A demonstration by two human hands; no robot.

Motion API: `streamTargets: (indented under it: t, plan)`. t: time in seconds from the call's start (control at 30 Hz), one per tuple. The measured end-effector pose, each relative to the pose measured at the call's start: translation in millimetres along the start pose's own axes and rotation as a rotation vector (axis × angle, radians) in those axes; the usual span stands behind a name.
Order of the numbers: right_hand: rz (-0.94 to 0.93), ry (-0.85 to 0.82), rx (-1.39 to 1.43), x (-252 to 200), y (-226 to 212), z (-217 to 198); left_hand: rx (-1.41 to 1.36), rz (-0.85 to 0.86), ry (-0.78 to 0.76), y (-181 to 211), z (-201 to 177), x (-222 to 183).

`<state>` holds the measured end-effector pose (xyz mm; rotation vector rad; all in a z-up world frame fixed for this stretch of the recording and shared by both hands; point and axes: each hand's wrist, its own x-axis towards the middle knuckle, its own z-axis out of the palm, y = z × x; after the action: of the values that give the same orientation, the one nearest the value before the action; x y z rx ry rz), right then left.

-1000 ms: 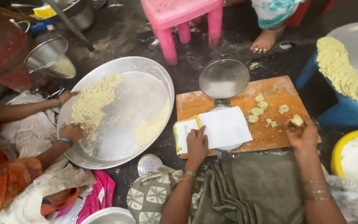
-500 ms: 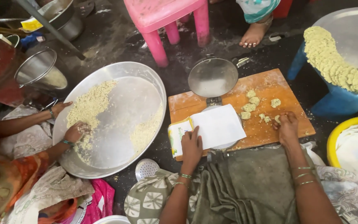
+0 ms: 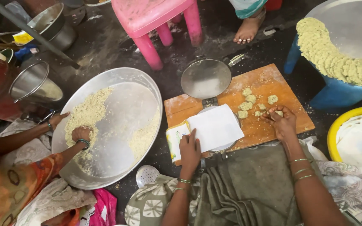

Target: Preparing dough and pressing it into thin discs using a manual press for food production.

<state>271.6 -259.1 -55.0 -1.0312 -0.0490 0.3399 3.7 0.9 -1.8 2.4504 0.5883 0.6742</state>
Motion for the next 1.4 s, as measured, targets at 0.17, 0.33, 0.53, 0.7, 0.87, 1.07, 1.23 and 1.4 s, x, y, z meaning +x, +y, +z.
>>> streamTargets:
  t: [0.17,0.33,0.53,0.7,0.87,1.07,1.23,1.4]
  plan:
    - [0.017,0.106,0.091,-4,-8,1,0.013,0.002,-0.001,-4,4,-1]
    - [-0.061,0.263,0.034,-2,-4,3,0.019,0.014,0.018,-6,6,-1]
    - [-0.185,0.341,0.052,-6,-4,9,0.026,0.06,0.042,-19,14,0]
    - [-0.017,0.166,0.311,-6,-9,-1,0.057,0.056,0.04,-15,13,0]
    - [0.144,0.076,0.471,-15,-19,7,0.066,0.045,0.016,-12,11,1]
    - [0.086,0.115,0.538,15,34,-55,0.062,0.009,-0.009,-9,8,1]
    - [0.054,0.155,0.448,-7,-2,-8,0.046,0.02,0.012,-14,12,0]
    - [-0.026,0.144,0.248,8,15,-20,0.059,0.035,0.016,-16,13,0]
